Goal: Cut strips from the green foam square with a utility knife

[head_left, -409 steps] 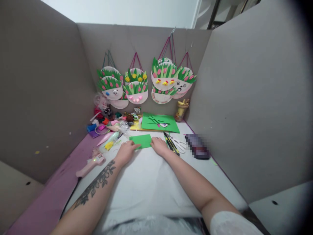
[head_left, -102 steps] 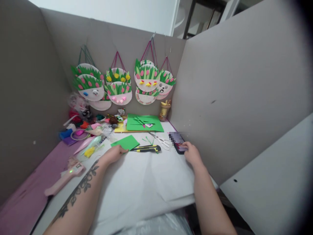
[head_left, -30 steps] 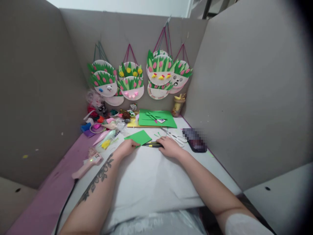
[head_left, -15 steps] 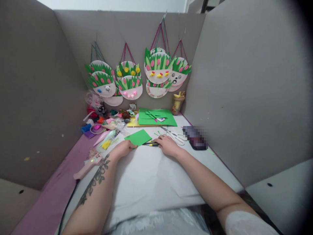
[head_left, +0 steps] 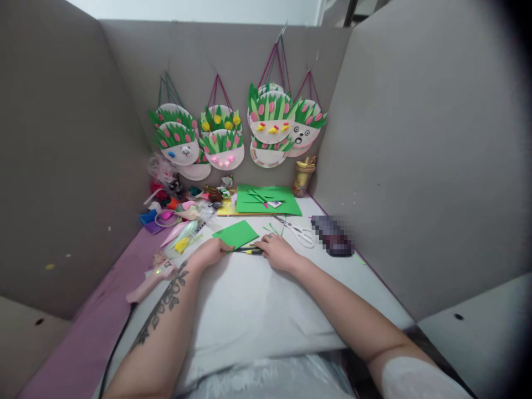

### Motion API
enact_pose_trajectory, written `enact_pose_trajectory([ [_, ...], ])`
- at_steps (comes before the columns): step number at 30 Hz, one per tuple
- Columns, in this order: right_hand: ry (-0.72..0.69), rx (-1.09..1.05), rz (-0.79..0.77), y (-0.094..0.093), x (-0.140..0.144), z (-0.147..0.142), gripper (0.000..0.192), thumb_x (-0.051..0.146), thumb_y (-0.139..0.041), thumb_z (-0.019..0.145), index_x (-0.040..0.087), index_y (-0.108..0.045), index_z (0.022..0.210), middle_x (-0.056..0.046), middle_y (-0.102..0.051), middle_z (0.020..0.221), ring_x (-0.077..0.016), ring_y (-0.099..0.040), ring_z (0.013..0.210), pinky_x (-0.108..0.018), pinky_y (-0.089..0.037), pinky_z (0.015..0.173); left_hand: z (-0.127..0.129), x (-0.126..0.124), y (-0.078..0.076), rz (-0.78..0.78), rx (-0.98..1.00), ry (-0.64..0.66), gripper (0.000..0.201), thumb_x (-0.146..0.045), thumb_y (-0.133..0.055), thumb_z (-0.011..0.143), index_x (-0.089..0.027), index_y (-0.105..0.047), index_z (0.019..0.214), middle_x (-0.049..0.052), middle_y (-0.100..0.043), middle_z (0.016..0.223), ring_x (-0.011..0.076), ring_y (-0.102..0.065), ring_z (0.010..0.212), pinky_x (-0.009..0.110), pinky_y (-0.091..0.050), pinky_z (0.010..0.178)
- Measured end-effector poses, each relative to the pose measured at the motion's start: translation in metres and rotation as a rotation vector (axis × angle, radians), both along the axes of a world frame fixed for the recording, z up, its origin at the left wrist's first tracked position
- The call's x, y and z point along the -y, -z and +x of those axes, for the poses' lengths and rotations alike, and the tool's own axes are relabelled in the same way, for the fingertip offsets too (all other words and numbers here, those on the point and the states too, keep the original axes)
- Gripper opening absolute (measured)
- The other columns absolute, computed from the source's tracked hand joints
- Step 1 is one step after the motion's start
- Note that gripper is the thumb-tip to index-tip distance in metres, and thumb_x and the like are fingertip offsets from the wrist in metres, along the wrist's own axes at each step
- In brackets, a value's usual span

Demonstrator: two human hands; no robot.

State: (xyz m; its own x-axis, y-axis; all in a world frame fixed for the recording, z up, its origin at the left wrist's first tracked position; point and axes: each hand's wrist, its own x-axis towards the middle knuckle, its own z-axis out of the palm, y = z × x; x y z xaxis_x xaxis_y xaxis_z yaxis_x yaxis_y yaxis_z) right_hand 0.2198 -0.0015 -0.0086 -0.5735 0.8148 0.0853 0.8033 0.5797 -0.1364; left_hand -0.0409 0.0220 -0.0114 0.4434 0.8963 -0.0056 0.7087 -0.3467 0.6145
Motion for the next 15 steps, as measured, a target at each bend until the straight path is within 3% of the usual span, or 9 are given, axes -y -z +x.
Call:
enact_pose_trajectory([
  [8, 0.001, -0.006, -0.011, 0.0003, 0.002, -0.0044, 0.042, 0.015, -0.047, 0.086, 0.023, -0.055, 0.126, -0.01, -0.06, 0.105, -0.0233, -0.048, 0.098, -0.034, -0.034, 0.086, 0.0024, 0.0018, -0.0073, 0.041, -0.096, 0.092, 0.027, -0.022, -0.055, 0.075, -0.023, -0.075, 0.093, 0.004, -0.073, 0.085, 0.0178, -0.057, 0.073, 0.025, -0.041, 0.07],
  [15, -0.003, 0.019, -0.002, -0.0043, 0.0029, -0.0073, 0.041, 0.016, -0.047, 0.086, 0.023, -0.057, 0.125, -0.011, -0.061, 0.103, -0.0243, -0.049, 0.098, -0.035, -0.034, 0.085, -0.0004, -0.0035, -0.0022, 0.03, -0.07, 0.107, 0.026, -0.029, -0.052, 0.08, -0.021, -0.076, 0.088, 0.006, -0.068, 0.085, 0.0187, -0.056, 0.074, 0.028, -0.041, 0.073],
])
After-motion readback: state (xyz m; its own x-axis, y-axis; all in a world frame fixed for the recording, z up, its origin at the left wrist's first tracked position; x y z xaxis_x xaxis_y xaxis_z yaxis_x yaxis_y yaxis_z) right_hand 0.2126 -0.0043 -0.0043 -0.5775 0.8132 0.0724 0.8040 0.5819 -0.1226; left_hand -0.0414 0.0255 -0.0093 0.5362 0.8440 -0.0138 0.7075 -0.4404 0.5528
